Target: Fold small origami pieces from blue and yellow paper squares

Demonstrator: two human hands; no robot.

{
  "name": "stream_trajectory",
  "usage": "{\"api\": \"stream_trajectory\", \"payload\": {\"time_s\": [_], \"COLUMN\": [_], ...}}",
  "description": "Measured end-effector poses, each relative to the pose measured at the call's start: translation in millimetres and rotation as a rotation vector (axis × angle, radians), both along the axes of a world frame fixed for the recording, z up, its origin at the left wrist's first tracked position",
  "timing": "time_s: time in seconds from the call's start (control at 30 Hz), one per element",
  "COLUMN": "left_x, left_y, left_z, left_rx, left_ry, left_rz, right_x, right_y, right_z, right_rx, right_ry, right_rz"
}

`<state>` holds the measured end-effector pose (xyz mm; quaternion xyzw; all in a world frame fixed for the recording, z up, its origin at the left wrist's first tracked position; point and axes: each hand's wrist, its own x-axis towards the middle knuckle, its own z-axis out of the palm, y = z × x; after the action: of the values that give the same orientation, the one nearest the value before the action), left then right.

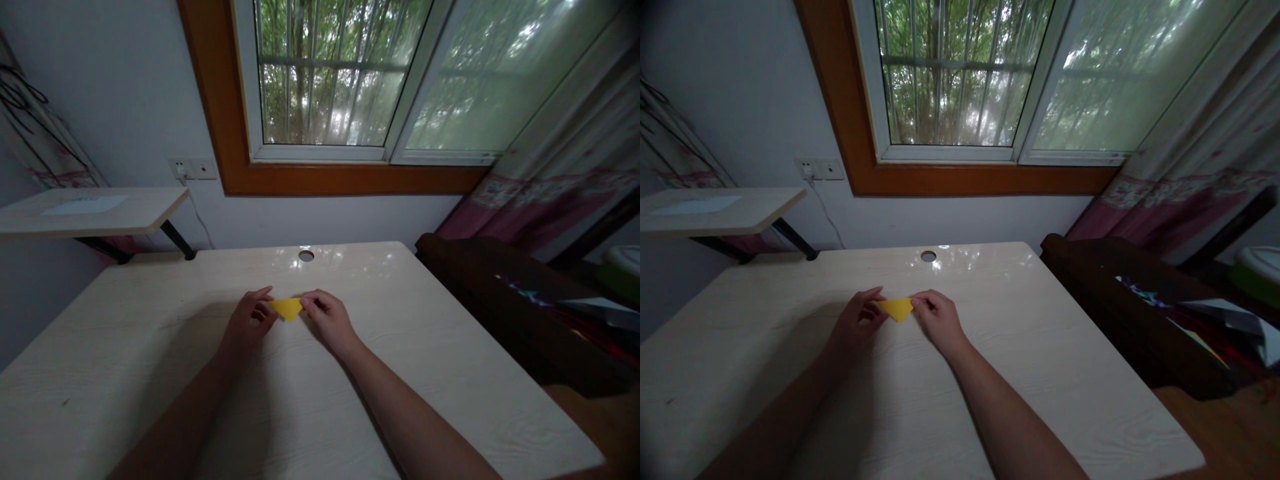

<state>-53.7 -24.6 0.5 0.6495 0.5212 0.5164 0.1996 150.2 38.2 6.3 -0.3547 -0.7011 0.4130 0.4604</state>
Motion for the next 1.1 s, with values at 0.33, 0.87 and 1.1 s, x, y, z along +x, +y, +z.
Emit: {"api": "stream_trajectory", "payload": {"time_s": [0.33,0.87,1.1], "left_x": [1.5,-2.0,-0.3], "left_y": [-1.8,-2.6,-2.1], "left_z": [0.8,1.8,-1.9], "left_rx": [0.024,0.000,0.018], "left_ry": [0.185,0.285,0.286], "left_rz": [-0.073,-0.100,-0.115], "right_x": [-1.1,-2.9,-1.5], "right_y": [-0.9,-5.9,-4.2], "right_z": [-2.6,4.2,4.7], "right_rx": [-0.089,-0.140,-0.088], "right_ry": [0.003,-0.008,-0.063], "right_rz": [0.026,0.075,0.038]}}
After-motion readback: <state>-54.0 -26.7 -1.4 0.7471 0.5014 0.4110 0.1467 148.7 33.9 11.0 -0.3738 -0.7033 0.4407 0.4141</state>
